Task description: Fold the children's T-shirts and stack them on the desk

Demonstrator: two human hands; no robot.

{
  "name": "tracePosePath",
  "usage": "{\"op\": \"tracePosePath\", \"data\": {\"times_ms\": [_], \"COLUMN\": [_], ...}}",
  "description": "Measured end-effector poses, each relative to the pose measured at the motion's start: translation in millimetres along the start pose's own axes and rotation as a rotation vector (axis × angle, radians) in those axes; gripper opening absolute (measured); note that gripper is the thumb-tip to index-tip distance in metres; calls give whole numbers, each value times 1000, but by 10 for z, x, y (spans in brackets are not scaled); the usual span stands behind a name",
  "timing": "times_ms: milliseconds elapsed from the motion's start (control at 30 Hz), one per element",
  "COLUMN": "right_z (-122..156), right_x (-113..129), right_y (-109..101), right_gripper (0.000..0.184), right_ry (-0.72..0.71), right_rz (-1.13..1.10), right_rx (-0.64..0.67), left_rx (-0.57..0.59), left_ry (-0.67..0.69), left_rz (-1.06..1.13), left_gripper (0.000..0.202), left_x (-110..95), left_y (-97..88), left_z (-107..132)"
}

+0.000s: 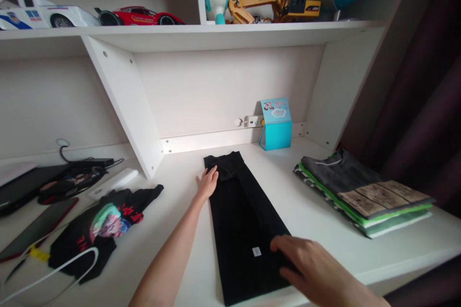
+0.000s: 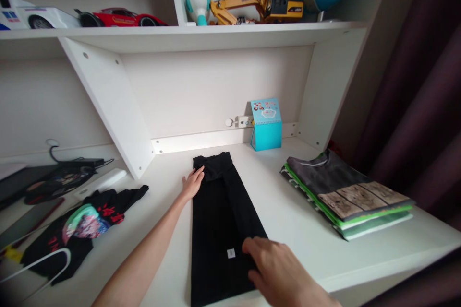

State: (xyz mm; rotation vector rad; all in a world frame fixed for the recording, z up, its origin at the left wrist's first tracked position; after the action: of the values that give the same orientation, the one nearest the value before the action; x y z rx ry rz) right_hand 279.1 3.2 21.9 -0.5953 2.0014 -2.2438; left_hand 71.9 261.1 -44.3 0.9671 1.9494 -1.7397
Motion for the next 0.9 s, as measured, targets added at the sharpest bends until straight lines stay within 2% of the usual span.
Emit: {"op": "tracePosePath", "data": {"times_ms": [100, 167, 200, 267, 333, 400, 500, 667, 800, 900], "right_z": [-45, -287, -490, -1025, -1619, -2143, -2726, -3225, -3452, -3574], "right_x": [196, 112, 10, -263, -581, -771, -911, -1120, -1260, -1297], "right_y": [-163, -309, -369, -425, -429, -344, -197, -76, -72, -147], "right_gripper": [40, 37, 34, 30, 27, 27, 26, 31, 32, 32], "right_ry": [-314, -442, -453, -364, -88, 40, 118, 204, 192, 169], "right_rz": [-191, -330, -357, -283, -18, 64, 110, 170, 210, 232], "right_rx": [250, 287, 253, 116, -125, -204, -245, -232, -126, -43], "left_rx": [-29, -44, -51, -58, -61, -68, -93, -101, -87, -81], "left_ry": [4, 26, 37, 52, 57, 67, 81, 67, 60, 57], "left_rz": [-1, -15, -21, -29, -31, -29, -14, 3, -8, -10], "left_gripper": [45, 46, 46, 46, 45, 45, 45, 43, 45, 46], "left_x": [5, 5, 5, 3, -1, -8, -21, -32, -36, -35], "left_y": [-4, 0, 1, 2, 1, -5, -22, -40, -38, -37], "left_z": [-4, -4, -3, 3, 14, 30, 57, 78, 76, 74]}}
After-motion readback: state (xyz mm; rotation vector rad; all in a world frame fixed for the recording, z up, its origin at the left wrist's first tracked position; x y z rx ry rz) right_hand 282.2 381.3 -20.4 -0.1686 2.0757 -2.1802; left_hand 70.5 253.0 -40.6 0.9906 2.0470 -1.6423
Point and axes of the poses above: each hand's wrist, its own z-axis away from the middle knuckle, its own y-axis out of the palm, x = y × z, the point moved 4 cm from there along -z, towards the middle knuckle, and after that the axes turned 12 degrees about z, right-handed, at the moved point
